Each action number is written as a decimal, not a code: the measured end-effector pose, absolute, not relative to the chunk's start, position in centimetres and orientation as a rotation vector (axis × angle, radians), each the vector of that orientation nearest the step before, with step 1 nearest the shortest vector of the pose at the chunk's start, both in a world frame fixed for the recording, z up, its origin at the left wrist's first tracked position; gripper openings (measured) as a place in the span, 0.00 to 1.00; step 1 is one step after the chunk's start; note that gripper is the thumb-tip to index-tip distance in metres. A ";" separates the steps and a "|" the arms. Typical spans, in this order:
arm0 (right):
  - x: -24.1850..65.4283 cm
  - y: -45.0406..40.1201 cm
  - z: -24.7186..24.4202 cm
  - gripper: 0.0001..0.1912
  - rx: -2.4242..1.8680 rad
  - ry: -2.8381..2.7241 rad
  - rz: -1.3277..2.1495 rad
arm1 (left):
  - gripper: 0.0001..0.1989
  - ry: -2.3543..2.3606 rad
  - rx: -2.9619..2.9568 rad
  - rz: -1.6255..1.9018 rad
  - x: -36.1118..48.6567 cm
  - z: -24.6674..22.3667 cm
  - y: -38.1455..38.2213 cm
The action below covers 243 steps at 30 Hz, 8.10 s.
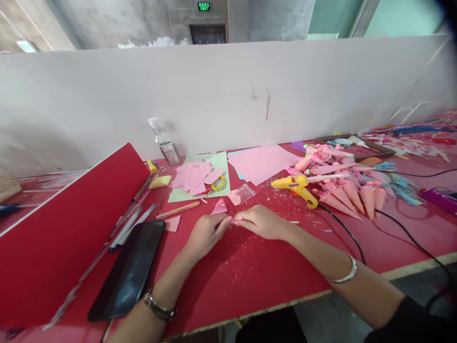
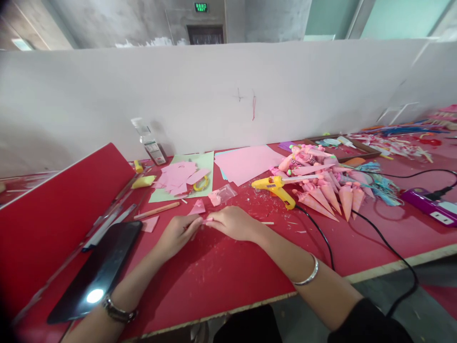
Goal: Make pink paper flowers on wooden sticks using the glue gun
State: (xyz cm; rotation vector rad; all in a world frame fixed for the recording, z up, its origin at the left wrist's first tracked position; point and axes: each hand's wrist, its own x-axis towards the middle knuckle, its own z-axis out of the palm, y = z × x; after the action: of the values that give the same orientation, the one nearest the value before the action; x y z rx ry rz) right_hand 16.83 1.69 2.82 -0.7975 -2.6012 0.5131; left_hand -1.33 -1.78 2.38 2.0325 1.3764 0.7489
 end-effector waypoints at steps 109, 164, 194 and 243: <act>16.7 1.6 2.0 0.14 -0.619 -2.528 -0.470 | 0.21 0.897 0.831 0.601 -1.8 2.6 -1.7; 17.2 3.3 1.4 0.14 -1.010 -2.265 0.305 | 0.10 1.505 1.831 1.122 -1.6 2.7 -1.8; 16.6 2.6 1.7 0.16 -0.720 -1.970 1.058 | 0.09 1.404 2.270 1.156 -1.2 2.4 -1.6; 16.6 2.5 1.9 0.08 -0.681 -1.896 1.127 | 0.20 1.040 1.476 1.066 -1.1 1.7 -1.2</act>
State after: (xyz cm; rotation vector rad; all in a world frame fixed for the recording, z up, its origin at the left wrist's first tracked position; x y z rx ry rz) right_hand 16.59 2.50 1.94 -0.6811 -1.8961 1.1270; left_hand -1.08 -1.20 1.72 1.4756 1.0401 1.0661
